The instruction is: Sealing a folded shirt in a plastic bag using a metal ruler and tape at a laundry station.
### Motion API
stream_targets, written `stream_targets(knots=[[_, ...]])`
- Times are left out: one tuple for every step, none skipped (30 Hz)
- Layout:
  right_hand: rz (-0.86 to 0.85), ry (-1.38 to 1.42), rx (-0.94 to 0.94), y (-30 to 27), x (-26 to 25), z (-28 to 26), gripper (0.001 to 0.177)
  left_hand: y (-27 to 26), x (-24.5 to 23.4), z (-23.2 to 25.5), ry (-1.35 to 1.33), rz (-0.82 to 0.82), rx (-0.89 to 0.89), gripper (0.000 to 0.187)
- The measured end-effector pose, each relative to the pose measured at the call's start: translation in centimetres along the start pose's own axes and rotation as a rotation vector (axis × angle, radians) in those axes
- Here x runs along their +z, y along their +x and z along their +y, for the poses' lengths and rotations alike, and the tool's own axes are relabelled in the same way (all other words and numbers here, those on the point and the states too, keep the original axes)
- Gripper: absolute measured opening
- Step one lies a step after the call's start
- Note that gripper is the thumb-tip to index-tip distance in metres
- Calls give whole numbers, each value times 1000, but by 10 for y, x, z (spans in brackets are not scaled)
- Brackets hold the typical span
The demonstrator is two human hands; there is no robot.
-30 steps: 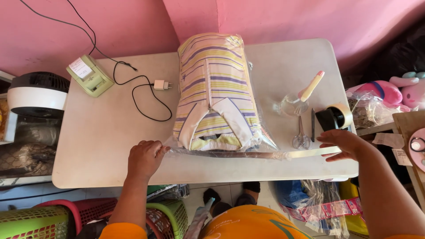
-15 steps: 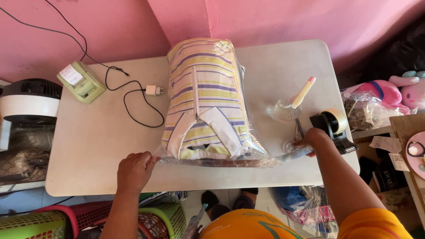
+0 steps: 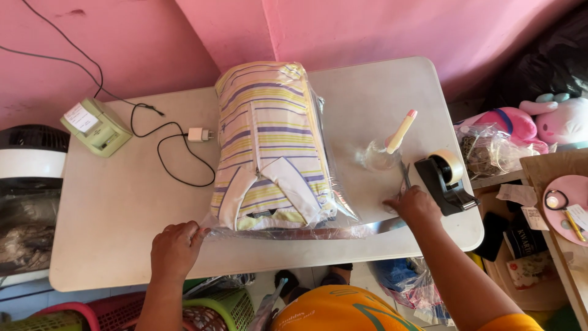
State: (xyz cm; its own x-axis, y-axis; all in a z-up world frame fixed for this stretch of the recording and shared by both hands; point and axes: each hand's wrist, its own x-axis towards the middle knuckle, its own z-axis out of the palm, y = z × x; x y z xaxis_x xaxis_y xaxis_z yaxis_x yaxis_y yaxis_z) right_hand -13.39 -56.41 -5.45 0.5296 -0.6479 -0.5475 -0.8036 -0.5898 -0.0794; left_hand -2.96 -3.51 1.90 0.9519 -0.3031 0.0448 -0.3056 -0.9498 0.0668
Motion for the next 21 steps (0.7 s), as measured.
stream_targets(knots=[[3,4,5,4,4,1,70,1,2,0,-1,2,6,31],[-6,-43,-13,8,7,0,65,1,3,-1,11,-19,-10,31],[-14,-90,-31,12,11,-2,61,1,4,-2,23,-40,-26,31],[-13,-88,-30,15,8,-5,61,2,4,-1,23,-38,-25,31],[-49,-112,3,17,6,-8,55,2,4,0,31,-38,-29,33],[-86,-137,36,19,4,-12,49,2,3,0,38,-39,-34,34],[-86,-137,35,14,0,-10,49,1,3,-1,38,-39,-34,34],[-63,-32,69,10,-4,-9,60,1,3,-1,30,-44,-38,32],[-40,73,102,6,-9,-7,72,2,3,-1,23,-50,-41,31],[-38,75,102,17,0,2,72,1,4,-1,23,-48,-40,31],[-41,111,113,29,9,12,89,1,4,-2,14,-33,-31,32],[-45,146,122,40,19,21,105,0,5,-3,7,-19,-23,33],[-45,148,120,35,10,21,105,1,5,-3,8,-17,-23,33],[-73,330,120,30,3,23,73,0,5,-3,-6,-18,-26,33],[-100,513,119,25,-5,24,44,0,5,-2,-21,-19,-29,34],[-98,515,119,25,-5,30,44,0,3,-1,-20,-17,-27,34],[-40,455,54,26,-6,36,36,0,1,0,-19,-28,-31,33],[16,396,-11,27,-6,42,33,0,-1,1,-17,-39,-35,33],[17,398,-9,22,-15,45,33,-1,-2,3,-16,-38,-33,33],[82,365,-33,17,-24,48,31,0,-3,4,-25,-59,-60,34],[146,331,-57,12,-34,51,30,0,-4,5,-34,-81,-87,35]])
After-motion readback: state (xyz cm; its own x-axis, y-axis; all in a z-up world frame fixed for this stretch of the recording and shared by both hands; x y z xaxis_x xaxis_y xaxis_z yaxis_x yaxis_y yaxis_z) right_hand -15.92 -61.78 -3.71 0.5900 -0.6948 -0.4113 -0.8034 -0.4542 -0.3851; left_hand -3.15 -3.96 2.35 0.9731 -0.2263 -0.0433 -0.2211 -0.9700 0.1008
